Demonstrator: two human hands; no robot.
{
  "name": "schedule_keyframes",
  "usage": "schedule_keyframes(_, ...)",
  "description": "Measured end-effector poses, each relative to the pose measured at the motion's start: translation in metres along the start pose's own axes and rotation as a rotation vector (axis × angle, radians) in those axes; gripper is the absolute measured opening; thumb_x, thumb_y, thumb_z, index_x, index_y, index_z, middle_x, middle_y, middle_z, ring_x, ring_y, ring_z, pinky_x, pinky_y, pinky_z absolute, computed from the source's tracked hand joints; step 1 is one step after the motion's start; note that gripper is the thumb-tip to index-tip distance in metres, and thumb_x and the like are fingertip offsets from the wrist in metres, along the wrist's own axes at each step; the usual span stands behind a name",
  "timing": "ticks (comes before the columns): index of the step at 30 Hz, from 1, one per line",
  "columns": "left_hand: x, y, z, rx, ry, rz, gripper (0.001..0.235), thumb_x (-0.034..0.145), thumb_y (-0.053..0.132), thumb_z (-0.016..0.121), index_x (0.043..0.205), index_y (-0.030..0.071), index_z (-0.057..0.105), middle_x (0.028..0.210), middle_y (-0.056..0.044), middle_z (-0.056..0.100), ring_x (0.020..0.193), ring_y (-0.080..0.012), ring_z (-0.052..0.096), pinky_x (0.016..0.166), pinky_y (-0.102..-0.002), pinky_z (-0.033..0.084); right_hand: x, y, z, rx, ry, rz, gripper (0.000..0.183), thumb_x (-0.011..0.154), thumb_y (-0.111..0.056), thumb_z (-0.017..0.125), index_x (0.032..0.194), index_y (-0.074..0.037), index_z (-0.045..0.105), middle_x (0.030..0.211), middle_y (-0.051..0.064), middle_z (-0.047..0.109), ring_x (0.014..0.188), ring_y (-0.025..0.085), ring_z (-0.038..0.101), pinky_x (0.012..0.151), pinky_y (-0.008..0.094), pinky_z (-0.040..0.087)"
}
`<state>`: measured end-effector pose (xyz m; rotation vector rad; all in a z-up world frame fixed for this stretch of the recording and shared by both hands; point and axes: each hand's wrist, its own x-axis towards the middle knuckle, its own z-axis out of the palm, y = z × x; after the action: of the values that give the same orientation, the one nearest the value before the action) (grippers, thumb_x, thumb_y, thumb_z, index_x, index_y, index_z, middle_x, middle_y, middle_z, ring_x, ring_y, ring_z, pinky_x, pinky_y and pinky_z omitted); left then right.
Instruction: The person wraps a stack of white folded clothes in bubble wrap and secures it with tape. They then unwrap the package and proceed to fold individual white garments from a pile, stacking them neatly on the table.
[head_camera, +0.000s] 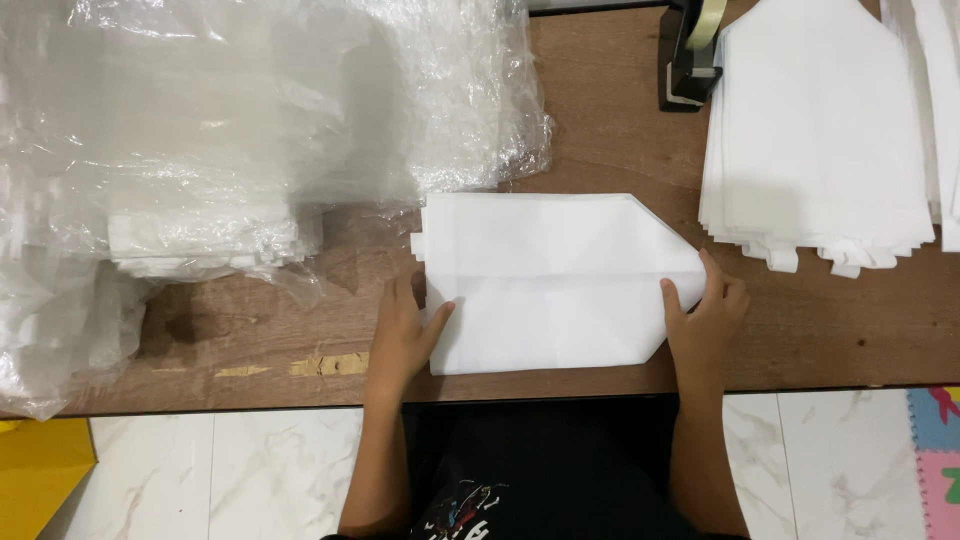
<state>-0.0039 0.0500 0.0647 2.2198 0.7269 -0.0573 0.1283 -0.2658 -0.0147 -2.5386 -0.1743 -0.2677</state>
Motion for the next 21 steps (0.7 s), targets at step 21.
schedule_keyframes(21,0.102,-0.052,0.076,0.143,0.453,0.501,0.066,0.089,0.028,0.076,0.141,0.0,0.047,0.143,-0.024,0.041,0.128,-0.0406,0.048,0.107,-0.049,0.044,0.004,0.025,0.02,0.381,0.26,0.087,0.026,0.099,0.001,0.058,0.124,0.007,0.058,0.105,0.023,0.059,0.092,0.036,0.061,0.073,0.044,0.051)
